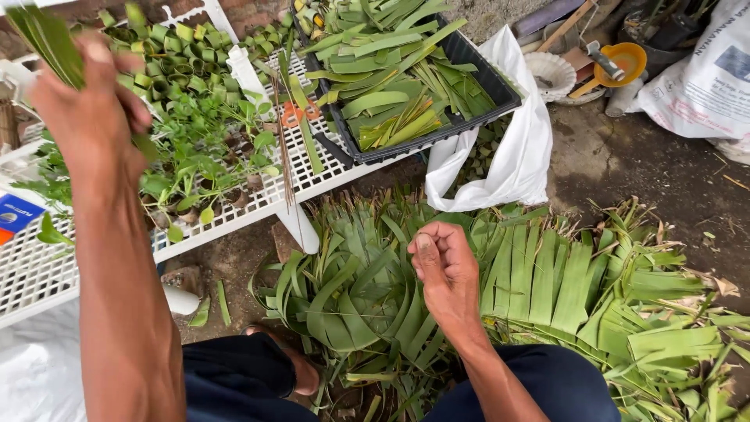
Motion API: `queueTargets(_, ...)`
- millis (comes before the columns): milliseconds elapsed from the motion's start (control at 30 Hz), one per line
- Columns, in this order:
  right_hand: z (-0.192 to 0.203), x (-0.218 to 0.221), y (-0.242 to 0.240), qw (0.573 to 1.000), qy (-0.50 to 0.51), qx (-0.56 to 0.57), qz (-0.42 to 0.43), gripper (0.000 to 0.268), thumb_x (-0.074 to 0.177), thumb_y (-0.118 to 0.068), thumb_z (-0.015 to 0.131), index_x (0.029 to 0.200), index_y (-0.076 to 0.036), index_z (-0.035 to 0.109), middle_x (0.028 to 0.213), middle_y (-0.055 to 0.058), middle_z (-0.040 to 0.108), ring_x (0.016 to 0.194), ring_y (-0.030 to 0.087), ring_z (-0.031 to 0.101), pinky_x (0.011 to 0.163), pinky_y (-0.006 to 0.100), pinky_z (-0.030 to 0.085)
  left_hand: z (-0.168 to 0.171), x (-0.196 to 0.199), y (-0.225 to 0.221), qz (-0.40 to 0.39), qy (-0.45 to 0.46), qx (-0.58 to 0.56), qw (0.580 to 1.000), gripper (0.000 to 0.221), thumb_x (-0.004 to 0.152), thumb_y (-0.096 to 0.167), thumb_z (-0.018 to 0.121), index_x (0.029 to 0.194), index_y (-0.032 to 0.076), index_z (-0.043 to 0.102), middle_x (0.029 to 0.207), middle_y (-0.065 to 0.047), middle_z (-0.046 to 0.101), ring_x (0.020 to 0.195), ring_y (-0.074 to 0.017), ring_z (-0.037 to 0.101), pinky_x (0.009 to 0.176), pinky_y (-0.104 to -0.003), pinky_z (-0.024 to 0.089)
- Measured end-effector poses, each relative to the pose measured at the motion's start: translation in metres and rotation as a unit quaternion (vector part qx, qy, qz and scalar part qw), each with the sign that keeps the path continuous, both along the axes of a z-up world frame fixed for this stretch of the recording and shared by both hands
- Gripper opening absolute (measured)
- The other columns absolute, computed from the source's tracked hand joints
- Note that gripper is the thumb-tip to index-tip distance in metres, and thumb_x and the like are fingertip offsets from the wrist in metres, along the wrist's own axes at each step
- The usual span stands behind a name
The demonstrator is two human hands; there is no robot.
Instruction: Folding long strips of banana leaves into small square containers or segments.
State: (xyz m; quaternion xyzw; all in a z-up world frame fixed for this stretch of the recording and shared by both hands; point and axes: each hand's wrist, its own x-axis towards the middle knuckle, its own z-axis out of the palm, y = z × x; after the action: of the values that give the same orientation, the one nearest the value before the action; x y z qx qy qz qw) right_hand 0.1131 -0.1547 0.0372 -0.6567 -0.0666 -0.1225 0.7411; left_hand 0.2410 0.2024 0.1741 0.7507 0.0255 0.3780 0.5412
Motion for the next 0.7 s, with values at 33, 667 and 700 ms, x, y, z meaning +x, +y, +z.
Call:
queueTargets(33,-0.002,0.0,0.0,1.0,0.002,-0.005,-0.002,0.008,0.106,-0.005,0.049,0.108,-0.003,0.057,0.079,0.01,0.061,0.059,0.009,0.05,0.052,0.023,0.045,-0.008,-0.009,-0.013,-0.002,0.002,-0.005,1.0,0.014,0.119,0.015,0.053,0.12,0.005,0.064,0.095,-0.008,0.076,0.047,-0.0047,0.059,0.037,-0.019,0.047)
queueTargets(667,0.001,-0.003,0.016,0.989,-0.036,-0.142,-0.037,0.019,0.101,-0.007,0.062,0.119,-0.004,0.065,0.084,0.013,0.073,0.053,0.007,0.053,0.049,0.025,0.049,-0.09,-0.101,-0.151,-0.333,0.365,-0.346,0.797,0.021,0.093,0.006,0.07,0.111,-0.006,0.067,0.101,-0.027,0.07,0.079,-0.0325,0.071,0.083,-0.05,0.057)
queueTargets(700,0.0,-0.003,0.015,0.992,-0.024,-0.118,-0.03,0.024,0.099,-0.005,0.064,0.123,-0.004,0.065,0.092,0.013,0.075,0.053,0.004,0.05,0.048,0.024,0.048,-0.102,-0.098,-0.151,-0.365,0.358,-0.328,0.794,0.024,0.095,0.007,0.07,0.11,-0.011,0.067,0.095,-0.032,0.073,0.056,-0.029,0.072,0.056,-0.041,0.065)
